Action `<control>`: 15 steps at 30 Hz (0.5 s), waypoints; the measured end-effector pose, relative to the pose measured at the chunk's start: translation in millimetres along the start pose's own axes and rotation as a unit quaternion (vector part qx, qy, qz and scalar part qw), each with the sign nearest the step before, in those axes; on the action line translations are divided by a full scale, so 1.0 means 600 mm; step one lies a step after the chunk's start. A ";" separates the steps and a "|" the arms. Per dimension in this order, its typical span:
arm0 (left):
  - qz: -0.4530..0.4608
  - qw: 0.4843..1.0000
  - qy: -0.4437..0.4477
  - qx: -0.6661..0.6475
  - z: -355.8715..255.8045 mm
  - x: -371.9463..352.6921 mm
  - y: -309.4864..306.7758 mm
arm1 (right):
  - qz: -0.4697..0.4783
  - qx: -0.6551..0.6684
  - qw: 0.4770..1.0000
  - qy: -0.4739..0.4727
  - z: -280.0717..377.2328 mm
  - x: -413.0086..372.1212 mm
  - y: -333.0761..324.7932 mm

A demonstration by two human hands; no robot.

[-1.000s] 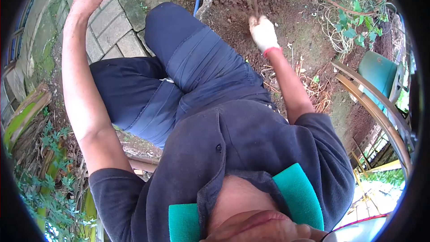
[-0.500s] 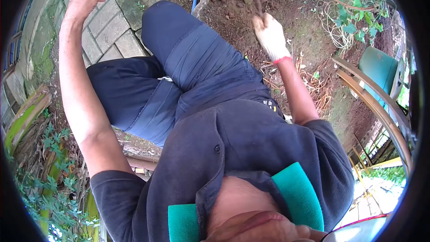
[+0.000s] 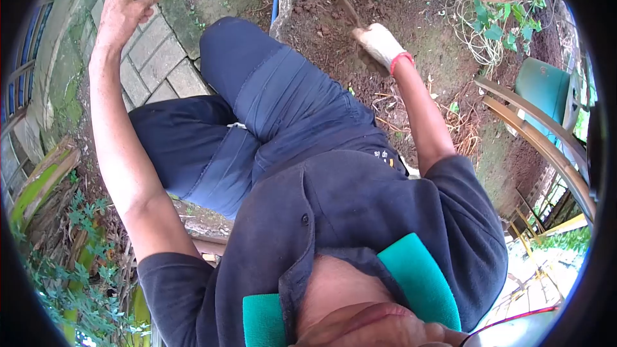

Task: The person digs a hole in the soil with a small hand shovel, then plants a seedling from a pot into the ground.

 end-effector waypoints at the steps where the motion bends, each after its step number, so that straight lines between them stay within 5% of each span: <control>1: -0.004 1.000 -0.009 -0.011 0.003 -0.004 -0.001 | -0.020 0.028 0.999 -0.005 0.015 -0.012 -0.008; 6: -0.004 1.000 -0.010 -0.027 0.006 0.002 -0.008 | -0.356 -0.064 0.907 -0.214 0.080 0.078 0.008; 8: -0.010 1.000 -0.007 -0.014 0.000 0.002 -0.008 | -0.045 -0.020 0.990 -0.128 0.098 0.096 0.033; 10: -0.010 1.000 -0.015 0.000 -0.010 -0.004 -0.008 | -0.015 -0.019 1.000 -0.020 0.139 0.010 -0.019; 13: -0.026 0.999 -0.007 -0.026 -0.008 -0.002 -0.014 | -0.266 -0.080 0.931 -0.235 0.144 0.019 -0.017; 15: -0.034 0.999 0.001 -0.018 -0.005 0.002 -0.014 | -0.370 -0.053 0.894 -0.247 0.147 0.030 0.015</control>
Point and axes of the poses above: each hand's wrist, its own x-axis towards the middle knuckle, its own y-axis out of the palm, z = x × y, the point moved 3 cm from there along x, towards the middle knuckle, and after that the axes turned 3 degrees about -x, right-handed, at the moved point
